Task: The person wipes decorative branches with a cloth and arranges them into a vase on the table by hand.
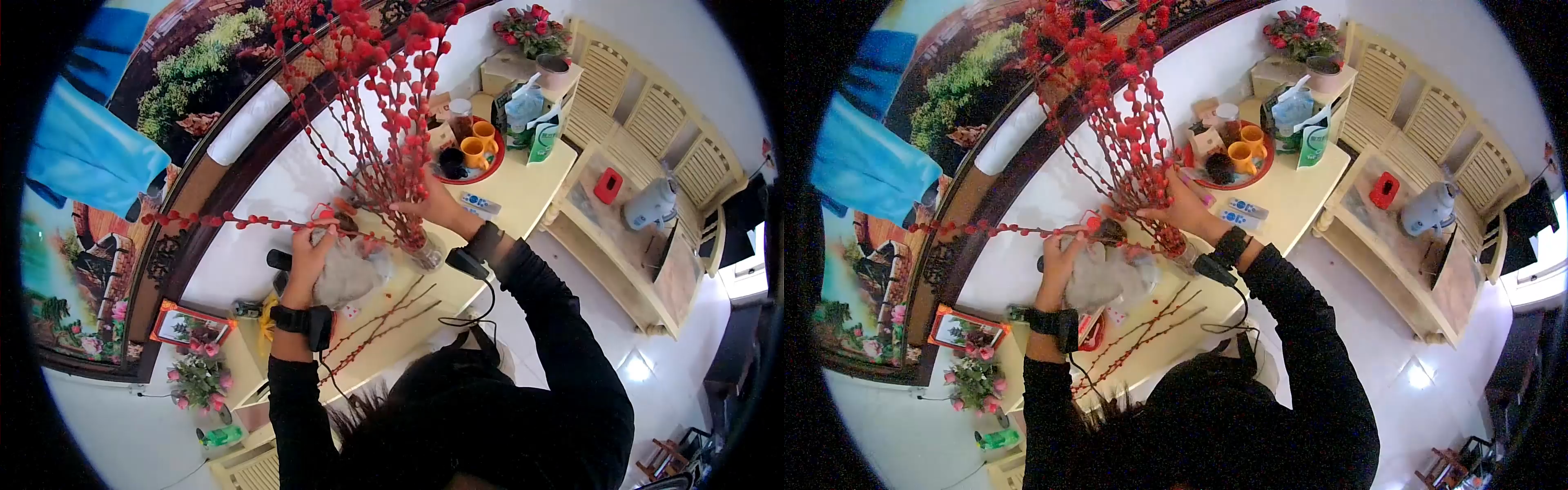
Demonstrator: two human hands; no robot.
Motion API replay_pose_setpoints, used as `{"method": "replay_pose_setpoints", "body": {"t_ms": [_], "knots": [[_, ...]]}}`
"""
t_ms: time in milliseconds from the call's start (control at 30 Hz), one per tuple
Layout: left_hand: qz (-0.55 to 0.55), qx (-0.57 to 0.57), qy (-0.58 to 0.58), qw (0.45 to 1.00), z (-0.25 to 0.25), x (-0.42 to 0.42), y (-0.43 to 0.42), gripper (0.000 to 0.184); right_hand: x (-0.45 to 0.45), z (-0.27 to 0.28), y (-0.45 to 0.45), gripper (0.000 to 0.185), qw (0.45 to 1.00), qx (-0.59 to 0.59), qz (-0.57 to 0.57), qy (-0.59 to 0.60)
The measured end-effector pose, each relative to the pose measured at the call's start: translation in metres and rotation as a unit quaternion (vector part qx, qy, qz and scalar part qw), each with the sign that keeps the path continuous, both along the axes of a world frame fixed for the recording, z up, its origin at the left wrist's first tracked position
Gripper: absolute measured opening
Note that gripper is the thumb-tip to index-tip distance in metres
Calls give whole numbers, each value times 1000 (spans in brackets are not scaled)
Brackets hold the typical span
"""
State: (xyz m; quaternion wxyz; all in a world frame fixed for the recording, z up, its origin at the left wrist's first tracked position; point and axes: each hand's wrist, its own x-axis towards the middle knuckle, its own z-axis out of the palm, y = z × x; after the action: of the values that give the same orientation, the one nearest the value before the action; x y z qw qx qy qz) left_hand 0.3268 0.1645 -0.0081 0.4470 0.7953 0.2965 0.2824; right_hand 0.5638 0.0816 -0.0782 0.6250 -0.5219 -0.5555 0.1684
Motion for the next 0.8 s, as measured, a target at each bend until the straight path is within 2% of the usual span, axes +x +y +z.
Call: {"method": "replay_pose_setpoints", "body": {"t_ms": [33, 167, 267, 367, 467, 567, 700, 733, 800], "knots": [[8, 17, 3, 1000, 5, 2, -2, 13, 0, 4, -3, 72, 1000, 9, 14, 21], [-17, 16, 5, 1000, 15, 8, -8, 11, 2, 3, -6, 70, 998, -17, -33, -42], [-25, 82, 23, 996, 21, 15, -10, 10, 5, 0, -7, 67, 997, -32, -31, -67], [-41, 47, 76, 995, 23, 12, 4, 12, 7, -7, -8, 62, 996, -42, -29, -70], [-38, 69, 57, 995, 27, 15, 14, 14, 12, -9, -10, 59, 997, -23, -24, -72], [-6, -40, 70, 997, 33, 18, 5, 15, 18, -9, -13, 59, 996, -18, -17, -89], [-33, 37, 114, 992, 26, 24, -7, 17, 19, -12, -15, 63, 995, -60, -2, -77], [-33, 42, 131, 990, 37, 31, -17, 18, 19, -12, -14, 64, 994, -75, -4, -81], [-32, 32, 117, 992, 39, 30, -18, 18, 18, -13, -13, 67, 997, -21, -2, -75]]}}
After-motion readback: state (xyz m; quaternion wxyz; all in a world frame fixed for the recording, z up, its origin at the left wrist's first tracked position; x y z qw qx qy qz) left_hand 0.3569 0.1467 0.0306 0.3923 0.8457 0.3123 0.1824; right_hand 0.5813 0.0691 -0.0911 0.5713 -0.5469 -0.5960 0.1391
